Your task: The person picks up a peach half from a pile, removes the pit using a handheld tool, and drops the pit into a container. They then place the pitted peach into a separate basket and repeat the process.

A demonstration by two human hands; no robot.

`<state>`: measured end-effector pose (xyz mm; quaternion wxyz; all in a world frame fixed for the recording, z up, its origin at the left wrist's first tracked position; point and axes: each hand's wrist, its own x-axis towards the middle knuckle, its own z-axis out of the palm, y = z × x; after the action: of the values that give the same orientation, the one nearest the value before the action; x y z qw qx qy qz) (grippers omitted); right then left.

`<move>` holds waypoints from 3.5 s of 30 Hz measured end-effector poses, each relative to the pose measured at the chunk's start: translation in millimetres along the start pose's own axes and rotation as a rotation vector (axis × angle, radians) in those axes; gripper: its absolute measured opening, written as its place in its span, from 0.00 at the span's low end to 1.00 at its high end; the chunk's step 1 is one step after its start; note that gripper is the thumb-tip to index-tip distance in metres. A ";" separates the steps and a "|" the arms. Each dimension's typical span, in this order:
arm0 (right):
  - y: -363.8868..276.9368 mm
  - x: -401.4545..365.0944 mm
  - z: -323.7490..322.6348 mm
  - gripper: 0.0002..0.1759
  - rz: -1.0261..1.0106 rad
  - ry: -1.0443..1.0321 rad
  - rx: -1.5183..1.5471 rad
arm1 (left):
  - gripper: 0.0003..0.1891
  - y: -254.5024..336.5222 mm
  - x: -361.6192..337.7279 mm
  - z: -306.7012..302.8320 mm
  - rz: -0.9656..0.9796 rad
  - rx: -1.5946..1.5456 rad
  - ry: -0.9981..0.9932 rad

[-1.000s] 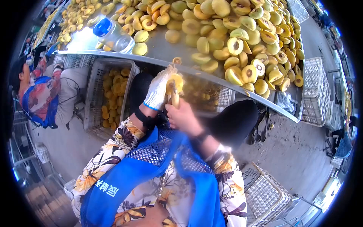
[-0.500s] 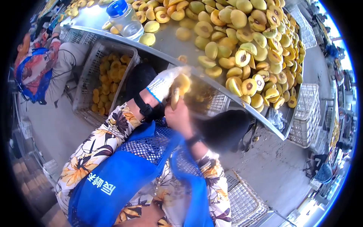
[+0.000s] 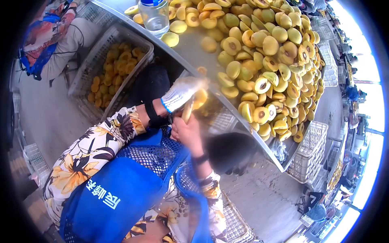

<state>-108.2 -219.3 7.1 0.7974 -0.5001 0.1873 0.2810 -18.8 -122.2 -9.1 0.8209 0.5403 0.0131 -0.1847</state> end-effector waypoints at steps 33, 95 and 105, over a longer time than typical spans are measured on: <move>24.8 4.1 -74.6 0.04 -0.565 0.510 -0.623 | 0.13 -9.0 96.1 80.5 0.272 1.793 -0.159; 4.7 3.3 -31.9 0.13 -0.342 0.279 -0.837 | 0.11 12.6 10.5 14.1 -0.255 -0.146 -0.038; 2.5 3.6 -30.4 0.07 0.002 -0.088 -0.124 | 0.15 0.8 4.9 7.5 -0.217 -0.222 0.005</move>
<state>-107.5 -245.0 -9.9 0.7719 -0.5357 0.1348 0.3146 -15.3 -130.0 -6.4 0.8508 0.4421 0.0937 -0.2682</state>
